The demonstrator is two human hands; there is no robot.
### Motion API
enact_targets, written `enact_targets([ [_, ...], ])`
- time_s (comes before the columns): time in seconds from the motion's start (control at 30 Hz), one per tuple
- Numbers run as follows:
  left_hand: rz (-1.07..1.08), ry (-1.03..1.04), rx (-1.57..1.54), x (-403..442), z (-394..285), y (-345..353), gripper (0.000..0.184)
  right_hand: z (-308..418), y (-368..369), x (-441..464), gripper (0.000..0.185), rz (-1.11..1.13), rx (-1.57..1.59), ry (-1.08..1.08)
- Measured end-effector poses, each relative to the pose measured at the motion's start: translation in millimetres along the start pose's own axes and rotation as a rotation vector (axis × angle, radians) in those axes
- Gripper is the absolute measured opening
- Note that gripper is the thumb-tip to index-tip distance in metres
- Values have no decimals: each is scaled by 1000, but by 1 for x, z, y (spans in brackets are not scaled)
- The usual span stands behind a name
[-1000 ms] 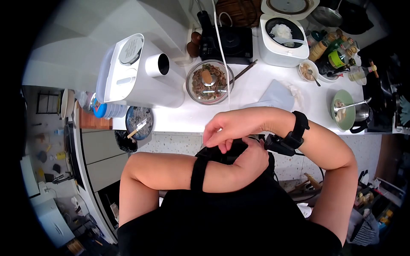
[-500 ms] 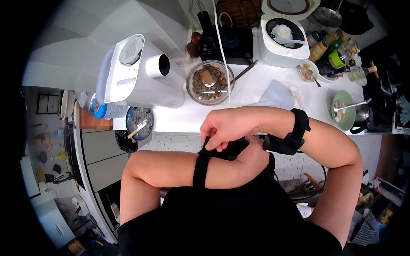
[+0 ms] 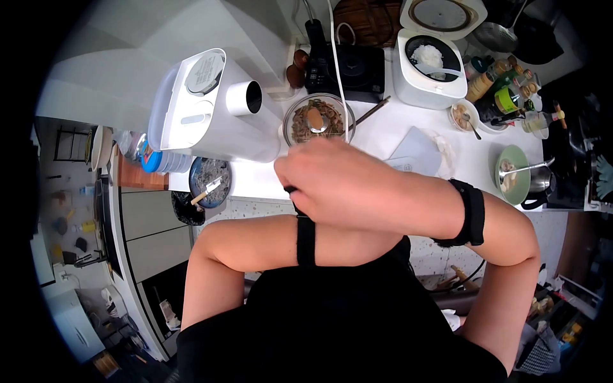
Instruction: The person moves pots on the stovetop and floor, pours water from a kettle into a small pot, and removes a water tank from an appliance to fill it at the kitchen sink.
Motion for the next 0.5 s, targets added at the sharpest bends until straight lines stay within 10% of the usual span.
enact_targets([
  [0.5, -44, -78, -114, 4, 23, 12, 16, -2, 22, -33, 19, 75, 17, -194],
])
Point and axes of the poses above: each hand's wrist, its own x-axis towards the middle knuckle, its own y-axis out of the palm, z = x × y, the point moved 2 cm from there along x, towards the middle knuckle, and after that the axes turned 15 degrees about -z, right-handed, at the moved point
